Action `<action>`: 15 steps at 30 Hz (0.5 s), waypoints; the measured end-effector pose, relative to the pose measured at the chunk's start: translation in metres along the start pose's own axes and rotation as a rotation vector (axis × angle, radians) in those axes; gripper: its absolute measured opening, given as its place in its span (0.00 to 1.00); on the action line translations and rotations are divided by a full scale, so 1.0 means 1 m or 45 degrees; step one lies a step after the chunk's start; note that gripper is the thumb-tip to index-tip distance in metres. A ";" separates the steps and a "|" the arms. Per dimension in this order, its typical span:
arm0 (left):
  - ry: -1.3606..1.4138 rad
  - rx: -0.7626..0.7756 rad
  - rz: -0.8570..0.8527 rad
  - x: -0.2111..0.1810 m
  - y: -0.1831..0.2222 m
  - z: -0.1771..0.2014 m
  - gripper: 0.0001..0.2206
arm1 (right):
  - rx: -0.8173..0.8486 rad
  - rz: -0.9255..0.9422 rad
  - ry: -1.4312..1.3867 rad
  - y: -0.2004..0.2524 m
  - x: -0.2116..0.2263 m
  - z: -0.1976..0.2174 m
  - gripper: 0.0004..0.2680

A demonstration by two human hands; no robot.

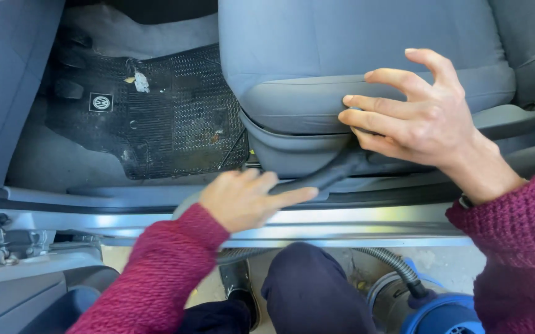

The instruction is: Using a vacuum hose to clean the fabric and crevices of a vehicle front seat.

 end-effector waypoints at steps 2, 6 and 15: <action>-0.058 -0.091 0.016 0.009 0.005 0.001 0.33 | -0.014 -0.013 -0.021 0.001 -0.001 -0.004 0.07; -0.214 -0.268 0.123 0.079 0.084 -0.015 0.32 | -0.018 -0.035 0.014 -0.001 0.001 -0.002 0.06; -0.167 -0.374 0.225 0.136 0.123 -0.074 0.23 | -0.113 -0.022 -0.033 0.002 0.000 -0.010 0.05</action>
Point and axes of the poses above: each hand's wrist, its own y-axis away from the middle knuckle, its own z-axis out of the back of the hand, x = y × z, the point moved 7 cm from there along -y, towards the middle knuckle, and after that the axes turned 14 degrees about z, right-handed, at the moved point
